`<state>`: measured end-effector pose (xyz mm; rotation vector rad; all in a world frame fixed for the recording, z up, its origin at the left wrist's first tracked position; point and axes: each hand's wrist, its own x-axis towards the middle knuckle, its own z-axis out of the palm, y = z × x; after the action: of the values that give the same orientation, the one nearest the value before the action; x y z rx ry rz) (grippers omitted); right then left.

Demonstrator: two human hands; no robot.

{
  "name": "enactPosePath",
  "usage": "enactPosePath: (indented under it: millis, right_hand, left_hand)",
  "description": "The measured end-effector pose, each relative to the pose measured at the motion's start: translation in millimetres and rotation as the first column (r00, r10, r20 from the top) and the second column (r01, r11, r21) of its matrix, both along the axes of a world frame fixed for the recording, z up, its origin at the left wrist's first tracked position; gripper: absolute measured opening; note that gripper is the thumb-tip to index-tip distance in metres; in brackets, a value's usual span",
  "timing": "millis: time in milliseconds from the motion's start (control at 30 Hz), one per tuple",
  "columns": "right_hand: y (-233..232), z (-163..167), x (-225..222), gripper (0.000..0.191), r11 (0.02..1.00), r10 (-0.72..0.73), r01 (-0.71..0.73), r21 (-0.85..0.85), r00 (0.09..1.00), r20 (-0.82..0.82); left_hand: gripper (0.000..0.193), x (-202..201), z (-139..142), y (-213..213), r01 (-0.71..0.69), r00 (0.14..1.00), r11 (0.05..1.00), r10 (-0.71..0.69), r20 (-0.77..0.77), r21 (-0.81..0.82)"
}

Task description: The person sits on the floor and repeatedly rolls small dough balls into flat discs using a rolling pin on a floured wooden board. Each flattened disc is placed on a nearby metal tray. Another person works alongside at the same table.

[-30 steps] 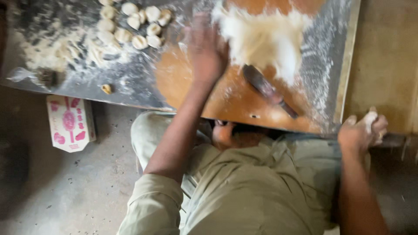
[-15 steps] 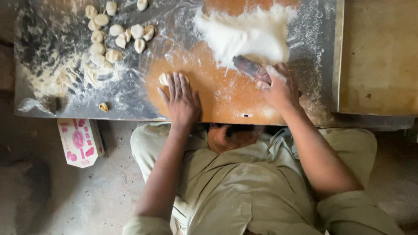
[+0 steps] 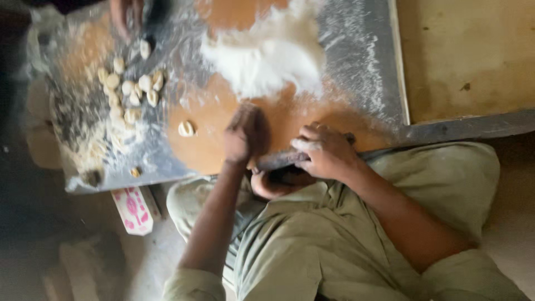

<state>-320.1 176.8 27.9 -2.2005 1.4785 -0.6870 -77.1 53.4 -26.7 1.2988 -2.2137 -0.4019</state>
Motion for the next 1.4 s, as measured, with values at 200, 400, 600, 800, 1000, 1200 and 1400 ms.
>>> enactPosePath:
  millis: [200, 400, 600, 800, 1000, 1200, 1400]
  right_hand:
    - [-19, -8, -18, 0.049, 0.994, 0.1, -0.101, 0.033, 0.994, 0.04]
    - [-20, -9, -20, 0.048, 0.992, 0.117, -0.122, 0.04, 0.988, 0.101]
    - [-17, 3, -19, 0.04, 0.943, 0.129, -0.102, 0.318, 0.989, -0.068]
    - [-3, 5, -24, 0.039, 0.996, -0.048, 0.047, 0.079, 0.999, 0.008]
    - [-45, 1, -18, 0.043, 0.969, -0.24, 0.232, 0.089, 0.966, 0.1]
    - [-47, -3, -21, 0.04, 0.949, -0.306, 0.302, 0.089, 0.951, 0.037]
    - [-12, 3, -14, 0.05, 0.987, -0.111, 0.119, 0.105, 0.991, -0.077]
  left_hand:
    - [0.046, -63, 3, 12, 0.202, 0.966, 0.976, -0.212, 0.147, 0.079]
    - [0.064, -54, 9, 0, 0.281, 0.876, 0.937, -0.338, 0.344, 0.205]
    - [0.071, -59, 25, -2, 0.144, 0.939, 0.91, -0.25, 0.237, 0.389]
    - [0.082, -46, 12, 64, 0.142, 0.9, 0.863, -0.316, 0.3, 0.485]
    - [0.08, -70, -11, -51, -0.165, 0.85, 0.985, 0.117, 0.514, 0.049]
    - [0.043, -86, -15, -41, -0.22, 0.941, 0.944, 0.271, 0.202, -0.245]
    - [0.046, -70, 10, 43, -0.118, 0.947, 0.981, 0.158, 0.279, -0.156]
